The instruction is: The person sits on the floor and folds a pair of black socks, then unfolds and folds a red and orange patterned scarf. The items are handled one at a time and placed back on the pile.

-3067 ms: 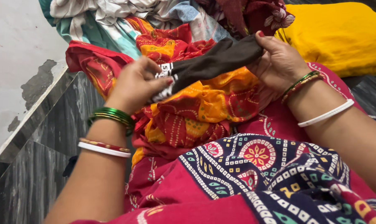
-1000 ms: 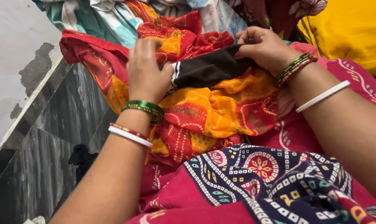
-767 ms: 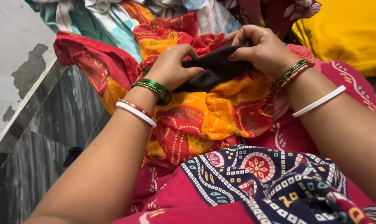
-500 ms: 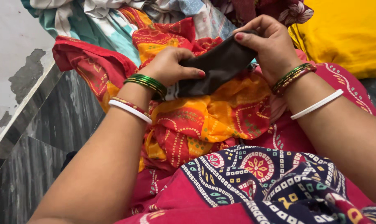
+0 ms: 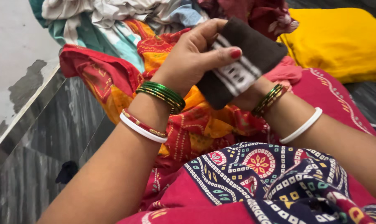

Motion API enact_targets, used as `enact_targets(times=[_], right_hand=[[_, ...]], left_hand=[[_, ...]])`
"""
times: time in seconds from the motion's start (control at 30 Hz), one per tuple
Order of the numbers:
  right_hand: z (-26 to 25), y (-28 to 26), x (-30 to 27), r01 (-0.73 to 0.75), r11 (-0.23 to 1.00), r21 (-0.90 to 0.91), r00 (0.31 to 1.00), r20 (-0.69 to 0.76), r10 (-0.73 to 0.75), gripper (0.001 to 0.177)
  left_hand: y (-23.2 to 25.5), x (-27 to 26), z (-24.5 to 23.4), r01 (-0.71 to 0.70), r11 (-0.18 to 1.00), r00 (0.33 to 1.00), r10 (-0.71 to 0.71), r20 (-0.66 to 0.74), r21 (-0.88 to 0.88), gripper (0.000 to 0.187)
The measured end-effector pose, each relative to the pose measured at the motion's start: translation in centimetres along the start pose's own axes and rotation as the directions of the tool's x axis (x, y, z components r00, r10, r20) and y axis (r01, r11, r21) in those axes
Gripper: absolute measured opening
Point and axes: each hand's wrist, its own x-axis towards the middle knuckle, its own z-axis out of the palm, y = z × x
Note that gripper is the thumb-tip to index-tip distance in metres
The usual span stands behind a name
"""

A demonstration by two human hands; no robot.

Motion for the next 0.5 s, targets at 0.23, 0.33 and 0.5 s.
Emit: enact_targets(times=[0.23, 0.33, 0.5], right_hand=[[2.7, -4.8, -6.1, 0.197, 0.979, -0.058, 0.974, -0.104, -0.202, 0.055], [3.6, -7.1, -10.1, 0.176, 0.982, -0.070, 0.917, -0.352, -0.189, 0.072], [1.4, -9.4, -17.2, 0.180, 0.859, -0.480, 0.842, -0.377, -0.387, 0.039]], left_hand=[[-3.3, 1.7, 2.7, -0.077, 0.993, 0.997, 0.076, -0.007, -0.094, 0.065], [-5.4, 3.0, 5.1, -0.090, 0.983, 0.995, 0.083, -0.053, -0.158, 0.066], [-8.6, 6.0, 10.4, 0.010, 0.974, 0.996, 0.010, 0.090, -0.227, 0.074]])
